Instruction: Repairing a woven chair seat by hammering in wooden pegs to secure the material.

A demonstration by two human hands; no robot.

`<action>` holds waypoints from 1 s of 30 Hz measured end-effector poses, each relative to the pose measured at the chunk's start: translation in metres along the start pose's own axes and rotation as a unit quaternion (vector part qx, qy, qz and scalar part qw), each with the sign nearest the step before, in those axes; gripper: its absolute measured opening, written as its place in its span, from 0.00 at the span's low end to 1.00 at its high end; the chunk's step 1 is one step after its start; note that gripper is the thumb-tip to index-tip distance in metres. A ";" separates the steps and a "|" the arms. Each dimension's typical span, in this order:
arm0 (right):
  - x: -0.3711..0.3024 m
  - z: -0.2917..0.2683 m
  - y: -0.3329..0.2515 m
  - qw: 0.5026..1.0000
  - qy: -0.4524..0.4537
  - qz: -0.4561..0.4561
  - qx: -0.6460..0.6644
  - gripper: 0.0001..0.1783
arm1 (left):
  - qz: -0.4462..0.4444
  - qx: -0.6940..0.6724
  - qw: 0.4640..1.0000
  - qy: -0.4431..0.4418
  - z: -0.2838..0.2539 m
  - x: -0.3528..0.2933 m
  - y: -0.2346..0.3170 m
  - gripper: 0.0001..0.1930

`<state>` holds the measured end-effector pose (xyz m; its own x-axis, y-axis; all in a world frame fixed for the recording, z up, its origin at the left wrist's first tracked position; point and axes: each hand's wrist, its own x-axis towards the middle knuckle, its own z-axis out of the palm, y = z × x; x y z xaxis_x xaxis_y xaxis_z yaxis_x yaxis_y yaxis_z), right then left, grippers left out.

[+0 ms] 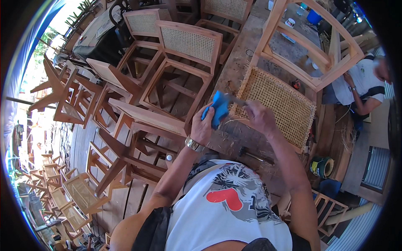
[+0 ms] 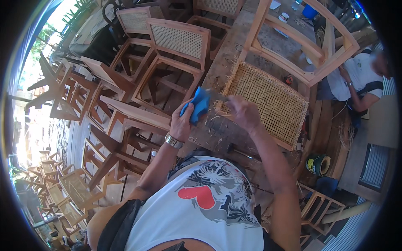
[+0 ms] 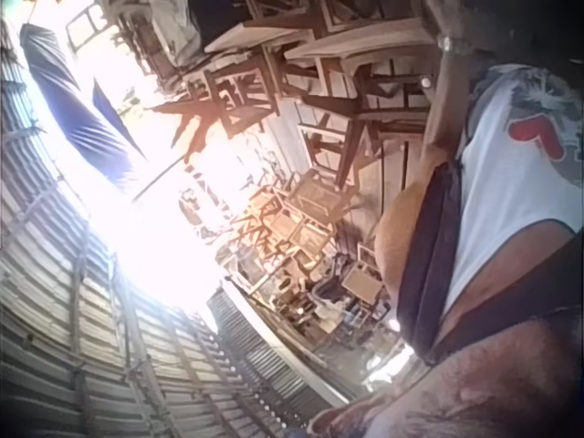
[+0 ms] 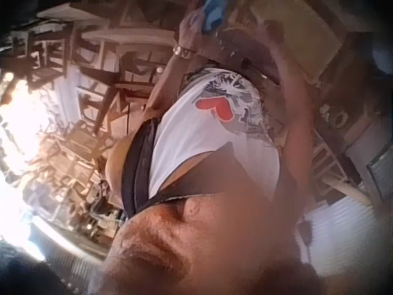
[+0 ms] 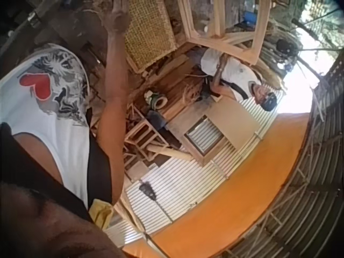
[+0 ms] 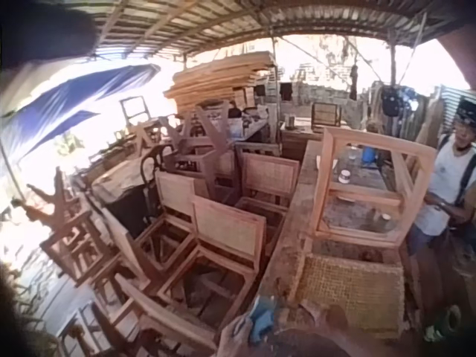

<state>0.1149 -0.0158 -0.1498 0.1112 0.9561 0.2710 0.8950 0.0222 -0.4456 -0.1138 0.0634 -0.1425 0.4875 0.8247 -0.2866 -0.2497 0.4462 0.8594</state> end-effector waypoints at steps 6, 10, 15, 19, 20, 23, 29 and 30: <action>-0.026 -0.033 0.031 0.968 0.044 0.248 -0.012 0.17 | 0.014 0.166 0.982 0.090 -0.011 -0.006 0.013 0.22; -0.016 -0.023 -0.029 0.947 -0.007 0.221 0.235 0.14 | 0.037 0.132 0.984 0.113 -0.014 0.019 -0.009 0.23; -0.006 0.022 -0.068 0.941 -0.054 0.224 0.247 0.14 | -0.018 0.046 0.998 0.048 0.009 0.015 0.009 0.27; -0.014 0.047 -0.064 0.913 -0.011 0.255 0.317 0.16 | -0.022 -0.053 0.992 -0.109 0.006 0.017 0.010 0.42; -0.018 0.046 -0.058 0.900 -0.020 0.258 0.351 0.16 | -0.059 -0.149 0.974 -0.162 0.001 0.017 0.014 0.42; -0.015 0.036 -0.065 0.898 -0.036 0.242 0.364 0.15 | -0.086 -0.247 0.937 -0.232 -0.013 0.022 0.009 0.39; -0.013 0.043 -0.080 0.961 0.020 0.158 0.224 0.12 | 0.071 0.105 0.992 -0.005 0.006 0.039 -0.015 0.28; -0.014 0.043 -0.081 0.966 0.031 0.140 0.214 0.12 | 0.079 0.163 0.982 0.046 0.008 0.042 -0.015 0.21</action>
<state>0.0222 -0.0182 -0.1537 0.3603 0.9234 0.1326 0.5670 -0.1039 -0.8171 -0.0827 0.0890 -0.1643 0.3822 0.9096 -0.1632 -0.0280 0.1879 0.9818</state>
